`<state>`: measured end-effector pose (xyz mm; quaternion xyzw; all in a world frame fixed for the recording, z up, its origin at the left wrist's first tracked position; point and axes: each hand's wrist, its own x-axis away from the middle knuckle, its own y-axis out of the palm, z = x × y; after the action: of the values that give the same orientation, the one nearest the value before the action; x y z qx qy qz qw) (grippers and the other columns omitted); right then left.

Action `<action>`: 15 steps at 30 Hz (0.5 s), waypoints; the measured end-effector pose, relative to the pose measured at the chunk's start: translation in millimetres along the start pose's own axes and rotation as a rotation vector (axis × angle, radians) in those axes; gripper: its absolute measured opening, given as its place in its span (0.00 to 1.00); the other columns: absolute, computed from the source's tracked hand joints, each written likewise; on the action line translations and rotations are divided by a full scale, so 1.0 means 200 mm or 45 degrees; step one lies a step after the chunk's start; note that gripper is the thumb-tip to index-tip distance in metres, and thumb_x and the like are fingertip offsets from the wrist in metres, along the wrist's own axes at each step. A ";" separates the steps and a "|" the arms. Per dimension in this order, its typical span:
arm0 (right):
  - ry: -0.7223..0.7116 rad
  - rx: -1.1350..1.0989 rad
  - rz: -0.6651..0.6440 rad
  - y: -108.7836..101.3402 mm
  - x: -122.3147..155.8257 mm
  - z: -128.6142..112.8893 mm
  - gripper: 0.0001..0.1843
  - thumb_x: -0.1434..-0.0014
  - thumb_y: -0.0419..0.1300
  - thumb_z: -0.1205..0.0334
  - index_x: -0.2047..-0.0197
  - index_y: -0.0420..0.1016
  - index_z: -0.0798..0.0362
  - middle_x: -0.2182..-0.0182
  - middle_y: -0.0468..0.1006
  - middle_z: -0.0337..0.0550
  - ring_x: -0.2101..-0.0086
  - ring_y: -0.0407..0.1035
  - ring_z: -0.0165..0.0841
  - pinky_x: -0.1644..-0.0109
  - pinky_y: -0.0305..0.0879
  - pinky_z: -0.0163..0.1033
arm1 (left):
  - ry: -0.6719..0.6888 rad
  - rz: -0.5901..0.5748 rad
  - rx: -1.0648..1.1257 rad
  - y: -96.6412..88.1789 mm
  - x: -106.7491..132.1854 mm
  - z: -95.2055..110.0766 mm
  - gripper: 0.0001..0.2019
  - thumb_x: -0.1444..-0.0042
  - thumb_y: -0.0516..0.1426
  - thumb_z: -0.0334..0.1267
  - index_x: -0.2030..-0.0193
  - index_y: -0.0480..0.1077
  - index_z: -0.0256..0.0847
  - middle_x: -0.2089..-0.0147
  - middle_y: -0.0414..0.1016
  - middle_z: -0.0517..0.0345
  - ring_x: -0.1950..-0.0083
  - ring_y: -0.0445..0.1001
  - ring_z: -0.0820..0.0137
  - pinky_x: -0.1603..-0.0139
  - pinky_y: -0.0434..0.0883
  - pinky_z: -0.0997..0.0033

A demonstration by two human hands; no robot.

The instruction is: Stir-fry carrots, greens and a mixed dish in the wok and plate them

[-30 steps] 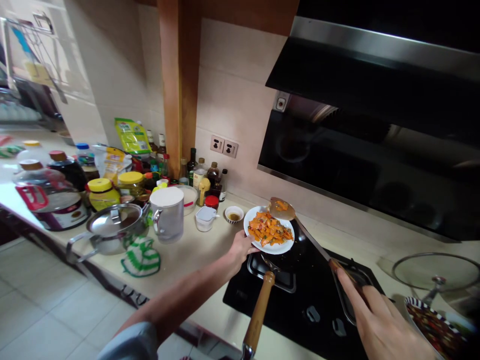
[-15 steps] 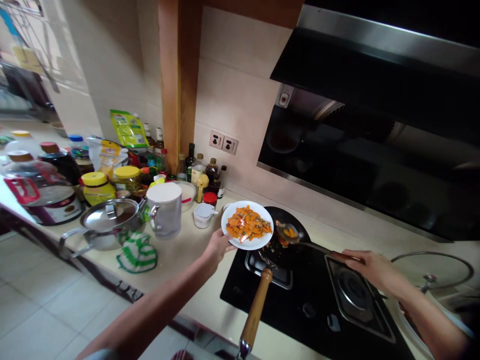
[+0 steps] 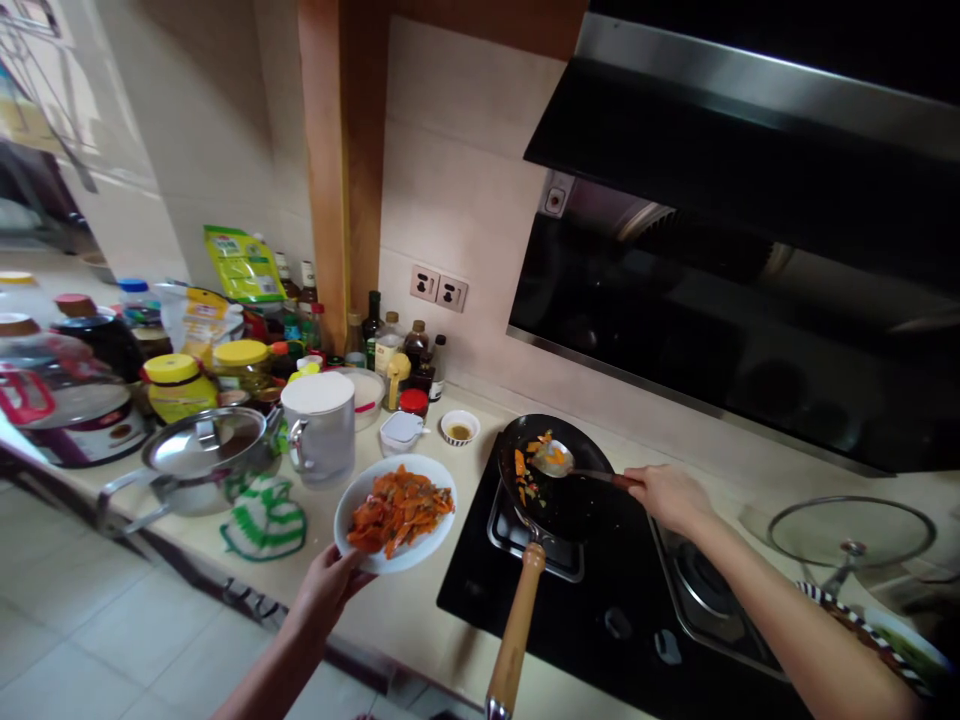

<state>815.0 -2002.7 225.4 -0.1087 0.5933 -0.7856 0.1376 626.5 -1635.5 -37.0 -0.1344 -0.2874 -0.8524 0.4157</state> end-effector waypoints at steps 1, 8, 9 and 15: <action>-0.007 0.013 0.016 -0.01 0.01 0.01 0.18 0.41 0.49 0.60 0.53 0.77 0.39 0.60 0.80 0.44 0.58 0.72 0.40 0.63 0.60 0.39 | -0.012 0.028 -0.005 -0.03 -0.01 -0.02 0.09 0.54 0.57 0.19 0.65 0.67 0.32 0.76 0.75 0.57 0.79 0.74 0.72 0.77 0.75 0.74; 0.037 0.267 0.028 -0.06 -0.04 0.04 0.19 0.41 0.48 0.67 0.57 0.79 0.45 0.61 0.79 0.52 0.62 0.74 0.47 0.66 0.61 0.42 | -0.041 0.145 -0.038 -0.17 -0.12 -0.11 0.09 0.52 0.56 0.19 0.66 0.66 0.35 0.80 0.72 0.61 0.82 0.71 0.72 0.80 0.71 0.76; 0.026 0.268 0.032 -0.03 -0.05 0.01 0.18 0.41 0.49 0.67 0.57 0.79 0.47 0.62 0.79 0.53 0.62 0.74 0.47 0.65 0.61 0.43 | -0.034 0.154 -0.036 -0.17 -0.14 -0.12 0.09 0.52 0.56 0.20 0.66 0.66 0.35 0.80 0.72 0.61 0.82 0.71 0.72 0.80 0.70 0.76; -0.052 0.194 0.085 0.04 -0.02 -0.14 0.19 0.38 0.47 0.60 0.47 0.71 0.44 0.62 0.78 0.49 0.62 0.73 0.42 0.66 0.59 0.39 | 0.015 0.106 -0.033 -0.17 -0.24 -0.12 0.09 0.50 0.56 0.19 0.67 0.66 0.36 0.80 0.71 0.63 0.80 0.71 0.74 0.77 0.69 0.79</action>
<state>810.6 -1978.8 209.3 -0.0942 0.5322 -0.8211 0.1838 630.8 -1603.1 -91.9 -0.1468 -0.2680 -0.8388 0.4507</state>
